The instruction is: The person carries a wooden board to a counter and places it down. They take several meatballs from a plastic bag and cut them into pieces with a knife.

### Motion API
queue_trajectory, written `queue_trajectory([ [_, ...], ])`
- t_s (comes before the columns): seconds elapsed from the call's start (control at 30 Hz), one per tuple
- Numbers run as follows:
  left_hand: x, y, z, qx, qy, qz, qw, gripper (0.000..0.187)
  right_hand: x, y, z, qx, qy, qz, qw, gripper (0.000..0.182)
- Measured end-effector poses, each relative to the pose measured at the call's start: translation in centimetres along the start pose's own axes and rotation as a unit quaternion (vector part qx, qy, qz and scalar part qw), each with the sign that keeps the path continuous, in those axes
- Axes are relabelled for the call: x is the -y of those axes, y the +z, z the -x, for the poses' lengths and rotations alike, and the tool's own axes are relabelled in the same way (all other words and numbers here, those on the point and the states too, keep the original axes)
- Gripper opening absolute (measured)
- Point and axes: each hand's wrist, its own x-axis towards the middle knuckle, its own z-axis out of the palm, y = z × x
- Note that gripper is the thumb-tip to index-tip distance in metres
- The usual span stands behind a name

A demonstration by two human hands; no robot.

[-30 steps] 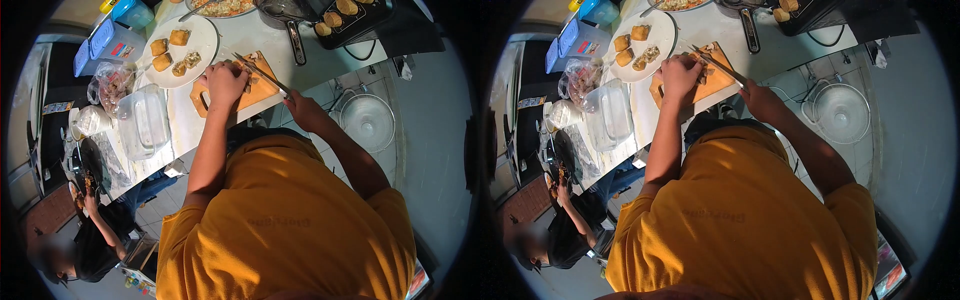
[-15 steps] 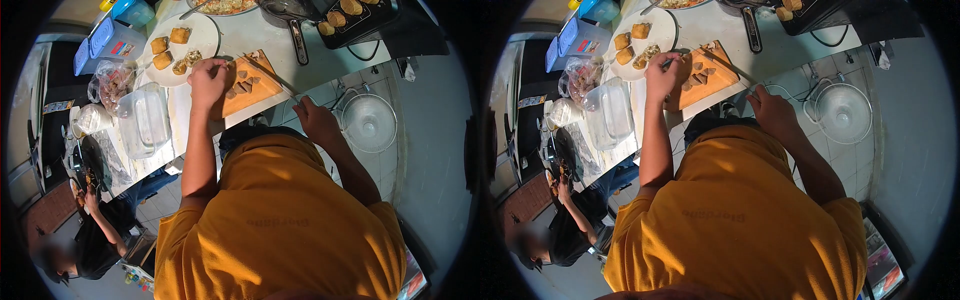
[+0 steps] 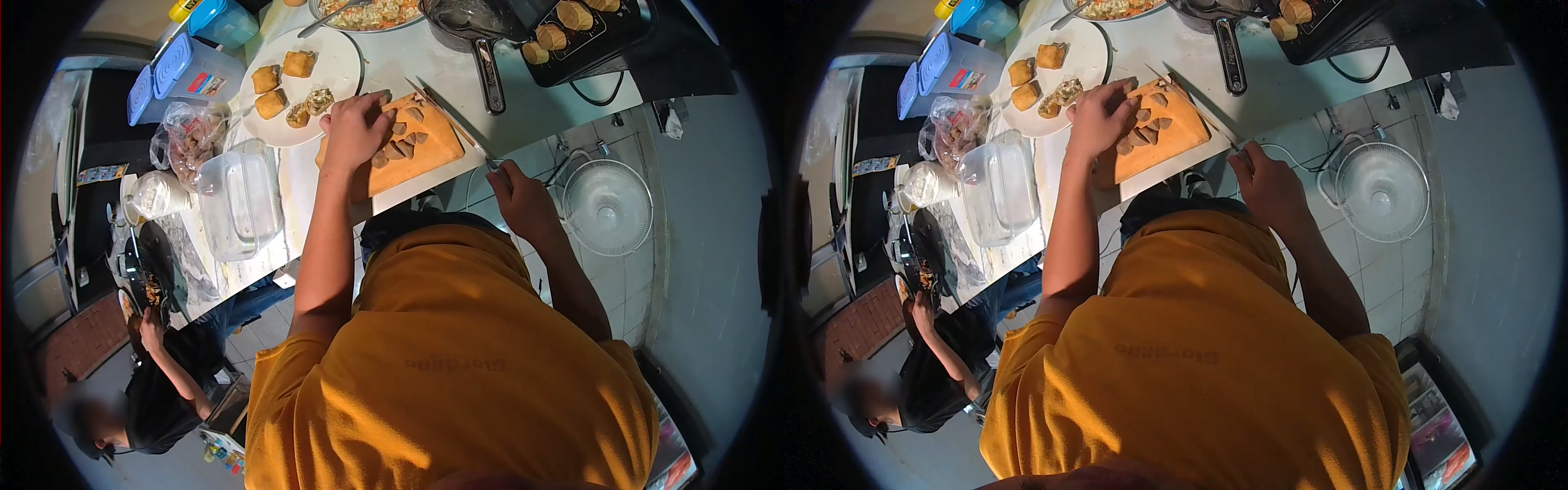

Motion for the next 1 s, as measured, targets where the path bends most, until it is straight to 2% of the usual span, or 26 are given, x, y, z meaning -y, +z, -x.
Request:
queue_trajectory([
  [0.1,0.3,0.4,-0.6,0.009,0.001,-0.019,1.0,0.024,0.3,-0.1,0.1,0.01,0.013,0.006,1.0,0.034],
  [0.2,0.4,0.3,-1.0,-0.028,-0.002,-0.035,0.999,0.018,0.3,0.1,0.3,-0.003,0.004,-0.008,1.0,0.034],
  [0.3,0.4,0.2,-0.5,-0.044,-0.005,0.04,0.998,0.012,0.4,0.1,0.2,0.005,0.02,-0.026,0.999,0.035],
  [0.37,-0.1,0.0,-0.3,0.016,-0.069,0.172,0.983,0.013,0.2,0.3,0.0,-0.002,0.026,-0.024,0.999,0.035],
  [0.5,0.5,0.3,0.0,-0.017,-0.055,0.19,0.98,0.015,-0.3,1.0,-0.7,-0.024,0.017,-0.004,1.0,0.037],
  [0.57,0.5,-0.7,0.3,-0.039,-0.103,0.254,0.961,0.016,0.2,1.1,-0.7,-0.019,0.006,0.012,1.0,0.037],
  [0.73,1.7,-3.1,1.5,-0.063,-0.111,0.266,0.956,0.02,1.0,0.6,-0.7,0.009,-0.027,0.032,0.999,0.037],
  [0.8,2.1,-3.8,1.8,-0.082,-0.128,0.235,0.96,0.02,1.5,0.1,-0.6,0.064,-0.014,0.062,0.996,0.037],
  [1.0,1.5,-3.6,2.6,-0.067,-0.128,0.265,0.953,0.019,1.8,0.0,-0.8,0.069,-0.011,0.069,0.995,0.038],
])
